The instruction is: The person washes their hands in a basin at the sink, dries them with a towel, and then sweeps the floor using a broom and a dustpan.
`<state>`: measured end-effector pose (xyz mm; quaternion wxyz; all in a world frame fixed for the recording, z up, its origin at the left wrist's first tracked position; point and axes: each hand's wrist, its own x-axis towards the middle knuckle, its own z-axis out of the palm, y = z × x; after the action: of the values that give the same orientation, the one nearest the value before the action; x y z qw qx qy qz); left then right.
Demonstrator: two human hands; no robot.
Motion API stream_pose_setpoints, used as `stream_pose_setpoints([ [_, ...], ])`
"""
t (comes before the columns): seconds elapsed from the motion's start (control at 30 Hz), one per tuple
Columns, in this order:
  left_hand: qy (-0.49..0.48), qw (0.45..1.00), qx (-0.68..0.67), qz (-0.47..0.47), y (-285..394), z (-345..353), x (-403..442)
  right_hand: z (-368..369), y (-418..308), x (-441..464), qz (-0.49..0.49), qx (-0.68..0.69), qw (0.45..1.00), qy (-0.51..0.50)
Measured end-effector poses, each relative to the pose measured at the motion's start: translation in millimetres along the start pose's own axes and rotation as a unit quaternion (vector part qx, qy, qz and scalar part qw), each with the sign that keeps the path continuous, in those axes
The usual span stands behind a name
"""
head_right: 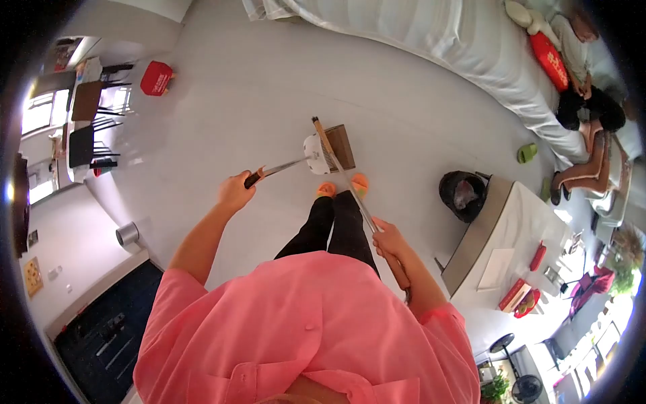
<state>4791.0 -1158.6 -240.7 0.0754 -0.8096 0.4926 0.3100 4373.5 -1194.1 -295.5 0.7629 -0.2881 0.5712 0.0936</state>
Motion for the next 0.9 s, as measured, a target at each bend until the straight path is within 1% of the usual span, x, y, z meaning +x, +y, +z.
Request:
stream_pose_setpoints([
  [0.1,0.014,1.0,-0.007,0.008,-10.6,7.7,-10.0,-10.8,-11.4,-36.4,-0.004,-0.054,0.999,0.007],
  [0.2,0.038,0.998,-0.051,0.004,-26.2,18.5,-23.3,-18.7,-28.5,-61.1,-0.002,-0.084,0.995,0.051],
  [0.33,0.088,0.985,-0.142,-0.029,-57.1,46.6,-62.5,-50.5,-37.9,-42.6,-0.061,-0.118,0.985,0.112],
  [0.4,0.102,0.978,-0.172,-0.051,-75.5,54.5,-86.5,-70.2,-45.9,-14.8,-0.105,-0.134,0.974,0.148],
  [0.47,0.111,0.972,-0.191,-0.081,-91.9,59.4,-104.3,-83.7,-64.2,18.1,-0.129,-0.108,0.971,0.168],
  [0.53,0.118,0.964,-0.2,-0.13,-108.0,58.7,-128.2,-94.1,-84.4,60.5,-0.147,-0.111,0.956,0.227],
  [0.6,0.13,0.958,-0.201,-0.158,-126.9,59.3,-149.1,-94.5,-118.4,98.8,-0.123,-0.172,0.942,0.261],
  [0.7,0.141,0.94,-0.236,-0.201,-153.8,61.1,-169.6,-100.3,-142.5,171.8,-0.123,-0.021,0.949,0.289],
  [0.8,0.146,0.926,-0.263,-0.229,-183.4,68.0,-183.1,-77.3,-159.8,214.1,-0.112,0.003,0.962,0.247],
  [0.83,0.147,0.923,-0.268,-0.235,-195.2,70.1,-186.3,-61.4,-158.7,226.6,-0.111,-0.029,0.959,0.259],
  [0.9,0.147,0.902,-0.319,-0.252,-226.8,89.3,-192.1,-11.4,-149.6,244.1,-0.106,-0.095,0.949,0.282],
])
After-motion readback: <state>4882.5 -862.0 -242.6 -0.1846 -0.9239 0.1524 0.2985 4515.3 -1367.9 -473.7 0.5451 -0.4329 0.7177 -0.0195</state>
